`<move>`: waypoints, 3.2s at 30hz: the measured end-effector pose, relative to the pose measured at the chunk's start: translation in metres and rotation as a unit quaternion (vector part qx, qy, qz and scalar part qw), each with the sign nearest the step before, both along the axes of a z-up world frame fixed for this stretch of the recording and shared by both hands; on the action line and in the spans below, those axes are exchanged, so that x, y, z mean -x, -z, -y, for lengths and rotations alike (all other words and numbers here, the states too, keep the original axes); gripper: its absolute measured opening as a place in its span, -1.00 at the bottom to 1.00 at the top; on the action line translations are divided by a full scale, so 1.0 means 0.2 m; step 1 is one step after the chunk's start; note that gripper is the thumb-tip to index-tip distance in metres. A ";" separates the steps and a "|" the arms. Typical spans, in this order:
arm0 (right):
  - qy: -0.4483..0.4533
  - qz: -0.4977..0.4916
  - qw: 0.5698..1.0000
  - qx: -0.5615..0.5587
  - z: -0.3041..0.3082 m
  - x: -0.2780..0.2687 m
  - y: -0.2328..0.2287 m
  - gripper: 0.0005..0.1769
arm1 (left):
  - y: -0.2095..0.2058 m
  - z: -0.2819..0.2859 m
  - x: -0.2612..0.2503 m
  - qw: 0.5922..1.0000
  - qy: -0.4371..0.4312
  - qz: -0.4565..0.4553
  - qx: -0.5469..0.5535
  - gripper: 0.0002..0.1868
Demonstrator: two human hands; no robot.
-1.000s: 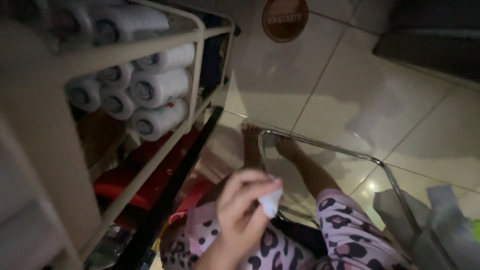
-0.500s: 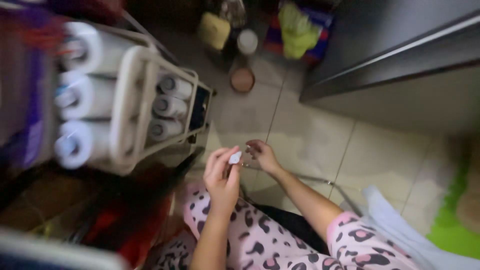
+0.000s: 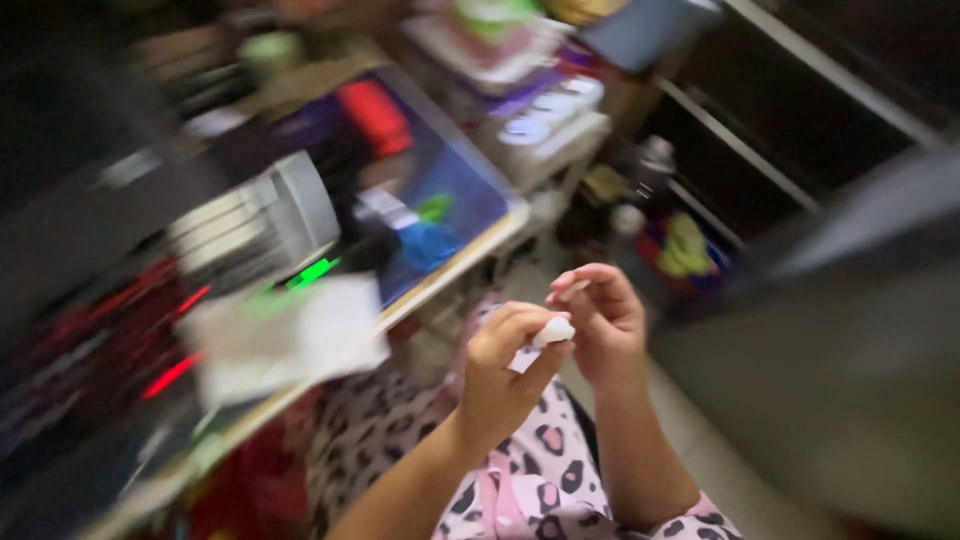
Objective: The recorder uses a toothpick to apply glue or cleaner to a small green plastic component at a desk.
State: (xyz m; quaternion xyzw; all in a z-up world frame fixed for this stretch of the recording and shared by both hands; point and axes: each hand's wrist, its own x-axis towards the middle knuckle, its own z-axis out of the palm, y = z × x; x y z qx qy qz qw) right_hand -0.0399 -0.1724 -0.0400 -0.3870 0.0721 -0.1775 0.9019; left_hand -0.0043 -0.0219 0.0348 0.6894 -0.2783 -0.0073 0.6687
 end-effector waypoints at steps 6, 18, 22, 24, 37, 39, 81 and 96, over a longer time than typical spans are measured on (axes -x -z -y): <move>-0.059 0.050 0.975 0.206 -0.58 -0.17 -0.34 -0.84 | -0.23 -0.70 0.12 0.987 -0.147 0.055 -0.044 -0.79; 0.066 -0.002 0.677 0.733 -0.78 -0.55 -0.20 -0.84 | -0.30 -1.51 0.19 0.950 -0.308 0.044 -0.024 -0.86; 0.063 -0.016 0.651 0.756 -0.79 -0.58 -0.17 -0.85 | -0.32 -1.60 0.13 0.944 -0.326 0.026 -0.042 -0.83; 0.051 -0.019 0.644 0.763 -0.79 -0.60 -0.15 -0.81 | -0.32 -1.62 0.10 0.948 -0.316 -0.029 0.011 -0.82; -0.177 0.055 0.721 0.668 -1.20 -0.58 -0.50 -0.82 | -0.29 -1.52 0.02 0.944 -0.329 -0.009 0.001 -0.79; -0.137 0.106 0.614 0.770 -1.24 -0.58 -0.48 -0.88 | -0.29 -1.53 0.06 0.934 -0.354 0.022 -0.028 -0.79; -0.249 0.026 0.551 0.796 -1.33 -0.71 -0.36 -0.81 | -0.33 -1.63 0.29 0.913 -0.408 0.008 -0.029 -0.78; -0.287 0.050 0.589 0.754 -1.30 -0.71 -0.40 -0.79 | -0.27 -1.45 0.23 0.941 -0.332 0.013 -0.070 -0.76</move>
